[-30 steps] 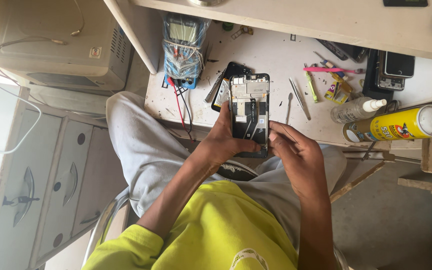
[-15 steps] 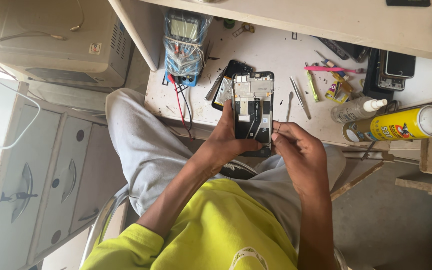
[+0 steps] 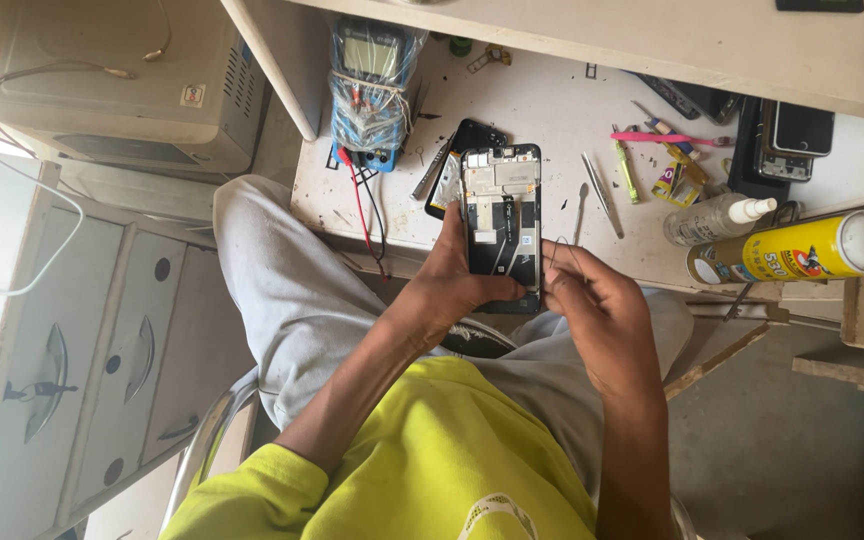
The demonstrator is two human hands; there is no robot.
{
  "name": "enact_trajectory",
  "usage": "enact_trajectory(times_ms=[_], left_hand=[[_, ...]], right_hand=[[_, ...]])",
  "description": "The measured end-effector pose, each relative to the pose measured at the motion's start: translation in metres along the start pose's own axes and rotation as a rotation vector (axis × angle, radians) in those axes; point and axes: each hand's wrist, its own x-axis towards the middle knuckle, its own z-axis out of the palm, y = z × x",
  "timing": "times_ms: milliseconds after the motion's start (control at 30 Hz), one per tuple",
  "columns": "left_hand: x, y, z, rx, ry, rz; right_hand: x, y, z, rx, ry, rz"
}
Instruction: The person sits at a cluttered repair bench and works on a disassembled smartphone, prying at its frame and handling internal components by hand. They use a screwdriver on the phone, reposition the chassis repeatedly, then fit the back cover onto the phone body and press it closed.
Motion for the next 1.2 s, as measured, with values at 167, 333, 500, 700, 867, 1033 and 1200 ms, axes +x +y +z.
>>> enact_trajectory(times_ms=[167, 333, 500, 700, 867, 1033, 1200], left_hand=[[-0.001, -0.003, 0.004, 0.149, 0.017, 0.147], [0.003, -0.007, 0.002, 0.382, 0.053, 0.242], [0.004, -0.011, -0.001, 0.351, 0.053, 0.236], [0.005, -0.013, -0.002, 0.444, 0.079, 0.269], [0.005, -0.012, -0.001, 0.432, 0.089, 0.254], [0.012, -0.020, -0.005, 0.470, 0.086, 0.252], [0.049, -0.036, -0.019, 0.451, 0.014, 0.319]], right_hand=[[0.000, -0.004, -0.003, -0.079, -0.056, -0.007], [0.001, -0.004, -0.008, -0.093, -0.171, -0.076], [0.005, 0.001, -0.008, -0.090, -0.200, -0.080], [0.007, 0.005, -0.006, -0.187, -0.158, -0.094], [0.008, 0.007, -0.005, -0.129, -0.175, -0.106], [0.013, 0.017, -0.010, -0.027, -0.153, -0.086], [0.033, 0.045, -0.018, 0.066, -0.083, -0.062]])
